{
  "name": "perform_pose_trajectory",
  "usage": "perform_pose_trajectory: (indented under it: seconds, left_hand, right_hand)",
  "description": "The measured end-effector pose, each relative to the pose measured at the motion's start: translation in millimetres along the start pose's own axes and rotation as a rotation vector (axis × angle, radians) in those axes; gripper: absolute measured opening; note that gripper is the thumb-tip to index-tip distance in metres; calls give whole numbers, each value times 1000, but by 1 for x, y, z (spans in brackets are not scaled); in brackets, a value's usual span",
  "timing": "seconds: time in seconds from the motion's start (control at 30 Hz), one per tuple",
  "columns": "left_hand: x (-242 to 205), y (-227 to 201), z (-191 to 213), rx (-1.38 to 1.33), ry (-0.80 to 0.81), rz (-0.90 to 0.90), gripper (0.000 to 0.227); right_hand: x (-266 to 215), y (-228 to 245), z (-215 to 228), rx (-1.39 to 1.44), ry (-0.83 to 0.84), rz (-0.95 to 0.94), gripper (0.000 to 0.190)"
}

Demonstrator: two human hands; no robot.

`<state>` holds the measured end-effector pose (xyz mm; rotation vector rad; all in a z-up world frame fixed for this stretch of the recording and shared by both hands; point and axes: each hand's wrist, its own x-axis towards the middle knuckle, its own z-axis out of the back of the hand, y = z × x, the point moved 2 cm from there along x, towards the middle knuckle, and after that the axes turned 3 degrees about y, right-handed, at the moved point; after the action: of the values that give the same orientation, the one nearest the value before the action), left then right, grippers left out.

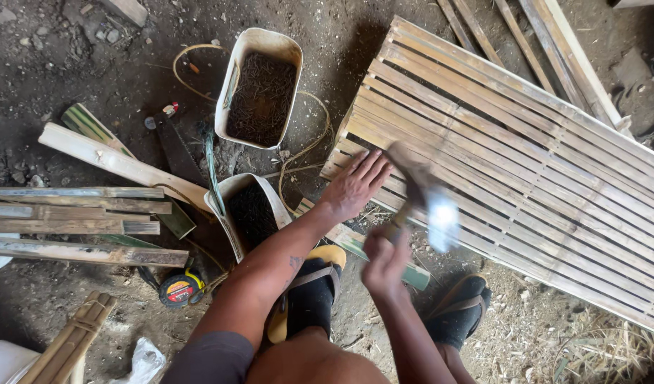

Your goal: The person hammers nails into a bamboo mat to secure the slats together. They repeatedly pick nails from a container and drive them into the mat using a hammer. The person then lifts the mat and places it against a bamboo pole.

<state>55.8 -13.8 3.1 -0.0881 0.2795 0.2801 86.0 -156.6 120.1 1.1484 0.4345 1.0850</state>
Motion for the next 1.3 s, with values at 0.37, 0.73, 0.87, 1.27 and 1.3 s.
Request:
perform_pose_trajectory:
  seconds: [0.37,0.73,0.87,1.27,1.3]
  left_hand:
    - [-4,-14,0,166,26,36,74]
    - [-23,2,25,-405,-542,69,39]
    - [-67,62,46,-831,-1001,223,16]
    - [-67,222,2,-442,-297,696,13]
    - [-71,218,10,-456,-346,716,14]
  right_hand:
    - [-12,28,16,393,-121,216,41]
    - [-18,-8,23,-115,168,-398,41]
    - [-33,-4,36,-75,87,-387,44]
    - [-29,-23,17,175,58,-661,47]
    - [-29,-26,19,160,70,-654,48]
